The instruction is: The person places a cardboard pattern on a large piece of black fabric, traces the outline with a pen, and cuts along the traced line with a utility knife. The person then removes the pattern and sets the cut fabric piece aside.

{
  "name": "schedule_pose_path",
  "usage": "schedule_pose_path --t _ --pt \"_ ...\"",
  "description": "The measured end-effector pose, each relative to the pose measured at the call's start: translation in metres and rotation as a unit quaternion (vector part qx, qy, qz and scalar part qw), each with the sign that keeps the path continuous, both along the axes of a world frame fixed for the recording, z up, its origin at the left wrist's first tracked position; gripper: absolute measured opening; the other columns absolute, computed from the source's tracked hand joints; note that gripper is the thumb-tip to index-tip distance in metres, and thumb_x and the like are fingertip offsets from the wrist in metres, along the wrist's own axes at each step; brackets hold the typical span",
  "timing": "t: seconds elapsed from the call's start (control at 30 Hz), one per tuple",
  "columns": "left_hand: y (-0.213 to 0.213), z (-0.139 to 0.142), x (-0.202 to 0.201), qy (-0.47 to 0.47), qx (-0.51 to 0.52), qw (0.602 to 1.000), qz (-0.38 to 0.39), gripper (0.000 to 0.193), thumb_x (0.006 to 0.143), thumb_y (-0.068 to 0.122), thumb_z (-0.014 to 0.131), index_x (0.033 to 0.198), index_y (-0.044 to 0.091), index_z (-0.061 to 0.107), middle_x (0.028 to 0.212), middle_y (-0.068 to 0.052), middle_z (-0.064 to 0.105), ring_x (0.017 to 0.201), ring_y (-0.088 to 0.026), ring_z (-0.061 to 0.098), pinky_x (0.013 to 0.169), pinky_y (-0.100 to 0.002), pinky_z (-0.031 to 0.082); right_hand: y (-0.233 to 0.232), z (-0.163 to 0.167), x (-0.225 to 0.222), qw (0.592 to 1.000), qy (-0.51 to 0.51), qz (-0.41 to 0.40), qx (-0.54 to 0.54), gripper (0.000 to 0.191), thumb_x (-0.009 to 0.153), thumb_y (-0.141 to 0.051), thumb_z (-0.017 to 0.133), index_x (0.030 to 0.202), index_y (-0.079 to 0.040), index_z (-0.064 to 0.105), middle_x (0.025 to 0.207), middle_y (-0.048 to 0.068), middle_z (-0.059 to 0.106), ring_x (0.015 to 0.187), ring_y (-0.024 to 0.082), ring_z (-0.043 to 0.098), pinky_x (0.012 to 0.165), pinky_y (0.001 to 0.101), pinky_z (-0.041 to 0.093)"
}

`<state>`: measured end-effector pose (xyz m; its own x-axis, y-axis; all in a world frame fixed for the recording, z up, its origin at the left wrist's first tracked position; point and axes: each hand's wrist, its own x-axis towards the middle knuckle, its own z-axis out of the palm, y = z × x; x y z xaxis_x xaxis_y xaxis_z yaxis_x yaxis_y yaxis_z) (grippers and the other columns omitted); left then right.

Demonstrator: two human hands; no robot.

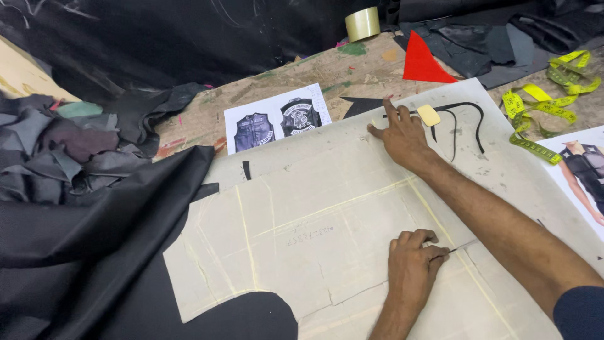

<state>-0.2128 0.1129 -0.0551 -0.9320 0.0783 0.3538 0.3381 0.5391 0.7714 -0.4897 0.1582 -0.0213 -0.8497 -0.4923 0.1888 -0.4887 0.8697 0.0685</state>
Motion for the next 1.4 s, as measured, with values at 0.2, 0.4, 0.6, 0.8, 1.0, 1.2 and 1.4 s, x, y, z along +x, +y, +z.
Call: schedule_pose_path --t 0.2,0.4,0.6,0.8,1.0,1.2,1.4 --pt "0.001 0.001 -0.001 0.009 0.004 1.000 0.004 0.009 0.087 0.011 0.081 0.096 0.011 0.082 0.114 -0.002 0.069 0.105 -0.022 0.057 0.090 -0.037 0.042 0.059 0.014 0.015 0.985 0.035 0.000 -0.166 0.079 0.077 -0.001 0.057 0.153 -0.019 0.051 0.152 0.024 0.042 0.127 0.045 0.046 0.097 0.0529 0.048" --pt "0.002 0.004 -0.001 -0.001 -0.003 1.000 0.004 0.010 0.086 0.011 0.081 0.096 0.011 0.082 0.113 -0.002 0.069 0.104 -0.022 0.058 0.090 -0.037 0.041 0.073 0.014 0.006 0.979 0.026 -0.104 -0.176 0.048 0.097 -0.026 0.072 0.141 -0.012 0.061 0.125 0.021 0.059 0.114 0.039 0.058 0.088 0.0509 0.054" --pt "0.002 0.002 -0.001 0.008 -0.012 1.000 0.007 0.011 0.086 0.011 0.081 0.097 0.011 0.082 0.114 -0.002 0.069 0.106 -0.022 0.059 0.091 -0.037 0.042 0.071 0.023 -0.021 0.968 0.026 -0.129 -0.212 0.048 0.085 -0.026 0.082 0.122 0.001 0.068 0.111 0.024 0.066 0.101 0.041 0.065 0.084 0.0504 0.054" --pt "0.001 0.002 -0.001 0.009 -0.010 1.000 0.002 0.010 0.086 0.011 0.081 0.096 0.010 0.082 0.113 -0.002 0.069 0.107 -0.022 0.058 0.091 -0.037 0.042 0.085 0.034 0.032 0.948 0.072 -0.059 -0.303 0.027 0.097 -0.019 0.078 0.116 0.000 0.074 0.102 0.021 0.073 0.091 0.038 0.070 0.080 0.0479 0.055" --pt "0.002 0.003 0.001 0.002 -0.002 1.000 0.004 0.010 0.088 0.013 0.080 0.098 0.011 0.082 0.114 -0.002 0.069 0.104 -0.021 0.058 0.091 -0.037 0.042 0.092 0.013 0.164 0.925 -0.101 -0.100 -0.353 0.047 0.083 -0.019 0.077 0.129 -0.011 0.071 0.088 0.016 0.077 0.074 0.024 0.075 0.070 0.0360 0.060" --pt "0.002 0.003 0.000 0.016 -0.007 1.000 0.003 0.012 0.086 0.012 0.081 0.098 0.010 0.082 0.115 -0.003 0.069 0.105 -0.022 0.058 0.091 -0.038 0.042 0.087 0.004 0.173 0.944 -0.083 -0.098 -0.303 0.043 0.085 -0.019 0.077 0.128 -0.015 0.072 0.088 0.015 0.075 0.073 0.028 0.073 0.070 0.0392 0.060" --pt "0.003 0.001 0.000 0.019 -0.005 1.000 0.003 0.013 0.086 0.011 0.081 0.099 0.011 0.082 0.116 -0.003 0.069 0.106 -0.022 0.059 0.091 -0.038 0.042 0.080 -0.001 0.155 0.946 -0.049 -0.070 -0.313 0.042 0.083 -0.017 0.078 0.124 -0.011 0.073 0.091 0.017 0.074 0.075 0.030 0.073 0.070 0.0396 0.059"
